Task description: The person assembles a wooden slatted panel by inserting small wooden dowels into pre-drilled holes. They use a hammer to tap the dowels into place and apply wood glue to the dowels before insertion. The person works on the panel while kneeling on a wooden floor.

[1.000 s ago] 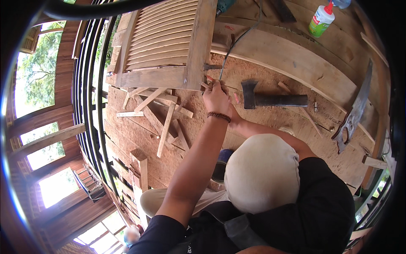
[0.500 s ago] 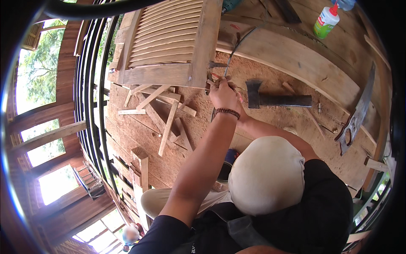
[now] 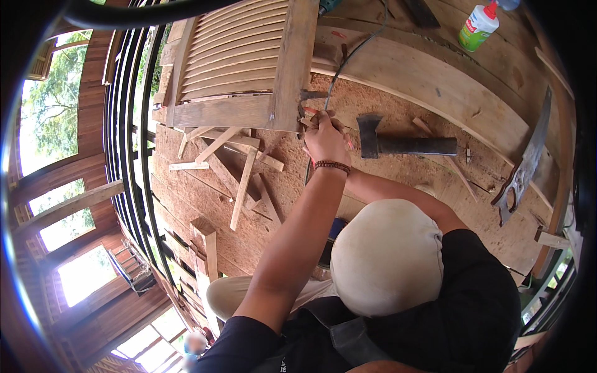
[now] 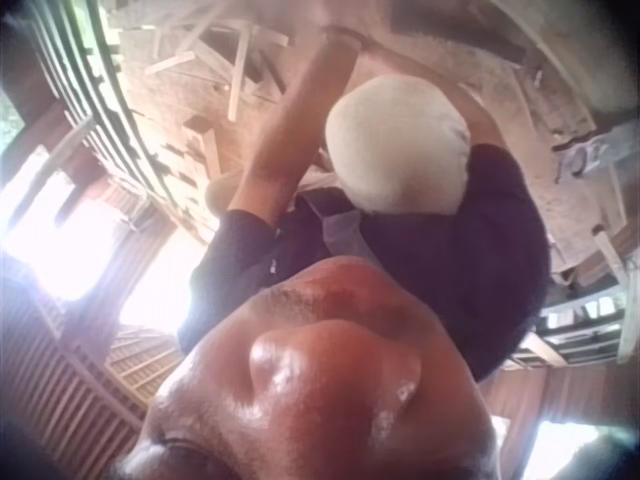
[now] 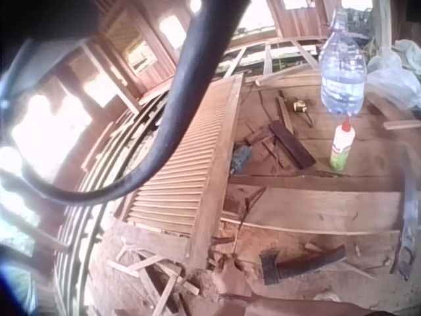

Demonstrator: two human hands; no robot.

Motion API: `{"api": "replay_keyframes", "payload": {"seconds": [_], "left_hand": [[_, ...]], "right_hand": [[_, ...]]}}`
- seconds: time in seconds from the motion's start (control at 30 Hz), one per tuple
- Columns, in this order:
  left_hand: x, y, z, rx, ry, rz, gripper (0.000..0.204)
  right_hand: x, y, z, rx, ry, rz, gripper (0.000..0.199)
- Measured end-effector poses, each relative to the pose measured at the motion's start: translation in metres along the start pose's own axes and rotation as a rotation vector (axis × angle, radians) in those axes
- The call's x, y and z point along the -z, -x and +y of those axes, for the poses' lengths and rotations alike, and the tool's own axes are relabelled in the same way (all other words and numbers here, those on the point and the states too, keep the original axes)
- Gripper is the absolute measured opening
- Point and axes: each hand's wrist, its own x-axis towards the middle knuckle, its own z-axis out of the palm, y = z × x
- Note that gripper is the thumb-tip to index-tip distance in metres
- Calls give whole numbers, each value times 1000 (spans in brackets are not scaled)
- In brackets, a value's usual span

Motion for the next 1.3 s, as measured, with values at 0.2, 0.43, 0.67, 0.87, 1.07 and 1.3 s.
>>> {"api": "replay_keyframes", "payload": {"seconds": [0.2,0.43,0.67,0.87,1.07,1.3], "left_hand": [[6,-2,1,-15,-57,-15,26],[-3,2,-2,-1,47,-41,23],[4,-3,1,-20,-3,-1,23],[3,5,8,44,23,-34,22],[1,-2,1,61,146,-51,27],[-1,4,-5,69,311,-93,25]], "right_hand": [[4,-2,13,-17,-20,-5,23],[15,-9,33,-44,-72,5,18],[-18,26,-23,-184,-204,-60,19],[-20,48,-47,-3,389,29,21],[-4,17,-5,-31,129,56,20],[-17,-12,-14,53,-104,66,17]]}}
